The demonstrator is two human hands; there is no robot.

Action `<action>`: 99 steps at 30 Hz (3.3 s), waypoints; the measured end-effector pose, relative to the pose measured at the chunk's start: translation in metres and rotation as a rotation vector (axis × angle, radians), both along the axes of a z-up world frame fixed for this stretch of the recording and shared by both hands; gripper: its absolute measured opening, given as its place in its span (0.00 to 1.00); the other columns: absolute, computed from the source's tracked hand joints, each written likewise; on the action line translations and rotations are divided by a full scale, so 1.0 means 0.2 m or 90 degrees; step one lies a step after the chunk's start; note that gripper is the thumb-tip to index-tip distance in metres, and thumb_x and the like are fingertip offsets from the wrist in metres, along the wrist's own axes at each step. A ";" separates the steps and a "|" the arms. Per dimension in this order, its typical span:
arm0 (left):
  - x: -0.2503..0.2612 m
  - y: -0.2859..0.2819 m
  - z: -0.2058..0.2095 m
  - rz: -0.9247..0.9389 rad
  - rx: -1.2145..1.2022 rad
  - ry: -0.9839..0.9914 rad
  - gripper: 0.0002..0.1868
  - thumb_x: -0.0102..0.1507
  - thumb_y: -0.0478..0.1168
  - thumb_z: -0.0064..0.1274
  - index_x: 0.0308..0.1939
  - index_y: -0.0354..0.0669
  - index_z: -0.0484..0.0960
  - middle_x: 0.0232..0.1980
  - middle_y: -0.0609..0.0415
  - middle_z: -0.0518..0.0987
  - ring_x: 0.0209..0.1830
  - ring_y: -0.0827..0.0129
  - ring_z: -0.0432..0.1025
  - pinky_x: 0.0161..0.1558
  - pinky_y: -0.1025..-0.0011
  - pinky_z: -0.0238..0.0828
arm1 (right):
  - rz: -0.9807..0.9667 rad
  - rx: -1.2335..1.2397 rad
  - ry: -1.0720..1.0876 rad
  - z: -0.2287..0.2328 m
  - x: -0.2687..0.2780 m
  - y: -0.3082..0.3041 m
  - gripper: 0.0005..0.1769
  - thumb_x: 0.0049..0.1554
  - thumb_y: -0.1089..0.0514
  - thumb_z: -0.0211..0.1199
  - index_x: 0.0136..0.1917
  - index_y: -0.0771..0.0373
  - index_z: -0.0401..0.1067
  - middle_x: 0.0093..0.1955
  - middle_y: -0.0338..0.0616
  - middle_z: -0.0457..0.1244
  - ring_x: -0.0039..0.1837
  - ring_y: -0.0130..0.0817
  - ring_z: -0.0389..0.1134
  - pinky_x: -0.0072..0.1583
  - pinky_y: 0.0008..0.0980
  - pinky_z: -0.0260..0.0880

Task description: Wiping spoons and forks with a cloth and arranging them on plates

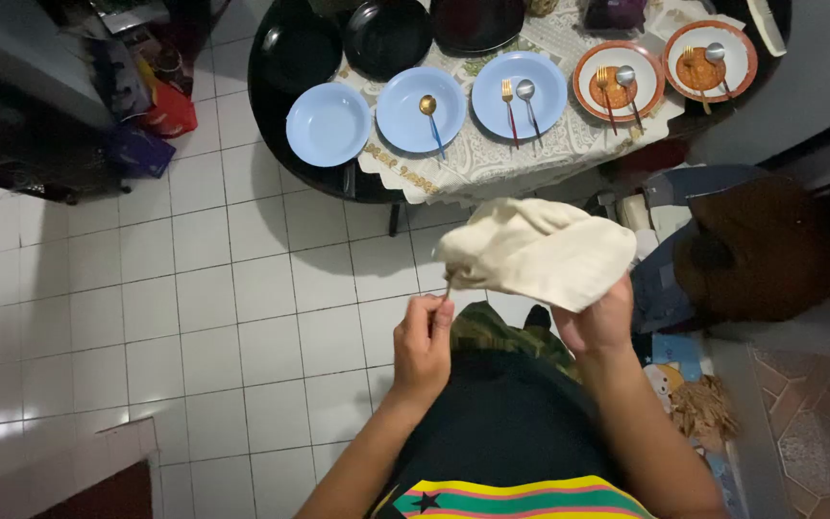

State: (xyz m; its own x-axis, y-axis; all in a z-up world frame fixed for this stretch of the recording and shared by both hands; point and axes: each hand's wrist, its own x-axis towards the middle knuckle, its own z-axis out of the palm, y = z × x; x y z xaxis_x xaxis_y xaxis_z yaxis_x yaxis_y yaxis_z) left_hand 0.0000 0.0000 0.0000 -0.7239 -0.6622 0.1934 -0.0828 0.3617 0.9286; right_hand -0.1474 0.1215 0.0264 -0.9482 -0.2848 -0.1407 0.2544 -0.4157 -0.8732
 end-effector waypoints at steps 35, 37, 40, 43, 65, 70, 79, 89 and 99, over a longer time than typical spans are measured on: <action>0.04 0.05 0.04 -0.296 0.260 -0.125 0.07 0.68 0.31 0.42 0.46 0.37 0.77 0.27 0.51 0.78 0.27 0.64 0.69 0.34 0.67 0.70 | 0.153 0.250 0.208 -0.10 0.08 0.08 0.13 0.48 0.71 0.68 0.49 0.68 0.78 0.43 0.51 0.70 0.50 0.34 0.67 0.58 0.43 0.68; 0.06 0.02 0.09 -0.293 0.257 -0.133 0.10 0.70 0.32 0.39 0.49 0.37 0.77 0.27 0.53 0.77 0.28 0.65 0.68 0.36 0.67 0.70 | 0.127 0.232 0.250 -0.11 0.06 0.10 0.11 0.50 0.71 0.70 0.48 0.67 0.79 0.41 0.49 0.71 0.47 0.30 0.69 0.54 0.36 0.70; 0.09 -0.01 0.14 -0.288 0.156 -0.153 0.09 0.70 0.32 0.40 0.50 0.34 0.75 0.28 0.39 0.78 0.27 0.49 0.71 0.33 0.55 0.69 | 0.107 0.264 0.314 -0.06 0.08 0.09 0.09 0.52 0.71 0.69 0.48 0.65 0.80 0.36 0.48 0.71 0.43 0.28 0.69 0.49 0.36 0.72; 0.09 -0.05 0.20 -0.258 0.080 -0.157 0.08 0.72 0.38 0.44 0.48 0.40 0.78 0.29 0.42 0.81 0.29 0.44 0.76 0.33 0.57 0.74 | 0.020 0.336 0.363 0.05 0.09 0.05 0.15 0.48 0.75 0.66 0.47 0.62 0.81 0.31 0.46 0.68 0.38 0.28 0.68 0.46 0.35 0.71; 0.02 0.06 0.06 -0.250 0.203 -0.065 0.09 0.71 0.33 0.44 0.50 0.32 0.78 0.23 0.49 0.79 0.20 0.67 0.67 0.25 0.70 0.66 | -0.044 0.271 0.284 -0.19 0.05 0.17 0.07 0.58 0.66 0.69 0.51 0.66 0.76 0.42 0.47 0.68 0.45 0.29 0.66 0.55 0.33 0.69; -0.01 0.11 -0.02 -0.131 0.408 0.112 0.11 0.74 0.38 0.37 0.57 0.41 0.56 0.27 0.49 0.75 0.15 0.76 0.59 0.20 0.79 0.57 | 0.059 0.241 0.180 -0.21 0.15 0.10 0.12 0.56 0.67 0.67 0.54 0.67 0.76 0.46 0.48 0.69 0.48 0.32 0.66 0.57 0.35 0.69; -0.04 0.05 0.14 -0.060 -0.153 -0.114 0.15 0.57 0.40 0.65 0.31 0.52 0.69 0.22 0.54 0.81 0.25 0.54 0.80 0.28 0.64 0.76 | 0.212 0.236 0.040 -0.32 0.13 0.13 0.17 0.54 0.67 0.66 0.57 0.64 0.77 0.45 0.46 0.70 0.47 0.32 0.67 0.53 0.33 0.70; -0.12 -0.09 0.29 -0.063 0.198 0.047 0.09 0.69 0.39 0.53 0.42 0.40 0.87 0.42 0.46 0.88 0.48 0.59 0.81 0.53 0.64 0.75 | 0.442 0.184 0.011 -0.25 0.20 0.06 0.09 0.50 0.62 0.68 0.47 0.64 0.79 0.29 0.44 0.67 0.30 0.27 0.62 0.32 0.25 0.63; -0.10 -0.08 0.20 -0.297 0.544 0.160 0.07 0.70 0.31 0.45 0.40 0.35 0.79 0.48 0.37 0.82 0.57 0.57 0.71 0.63 0.63 0.63 | 0.434 0.004 -0.213 -0.21 0.29 0.03 0.13 0.47 0.58 0.72 0.43 0.67 0.74 0.28 0.47 0.67 0.27 0.27 0.65 0.31 0.23 0.62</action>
State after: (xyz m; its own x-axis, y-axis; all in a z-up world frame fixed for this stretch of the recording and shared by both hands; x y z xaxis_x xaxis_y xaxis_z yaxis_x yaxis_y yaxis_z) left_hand -0.0202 -0.0164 0.0391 -0.9499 -0.3111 -0.0308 0.1319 -0.4882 0.8627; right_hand -0.0886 0.1273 -0.0156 -0.4690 -0.7907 -0.3934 0.7048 -0.0666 -0.7062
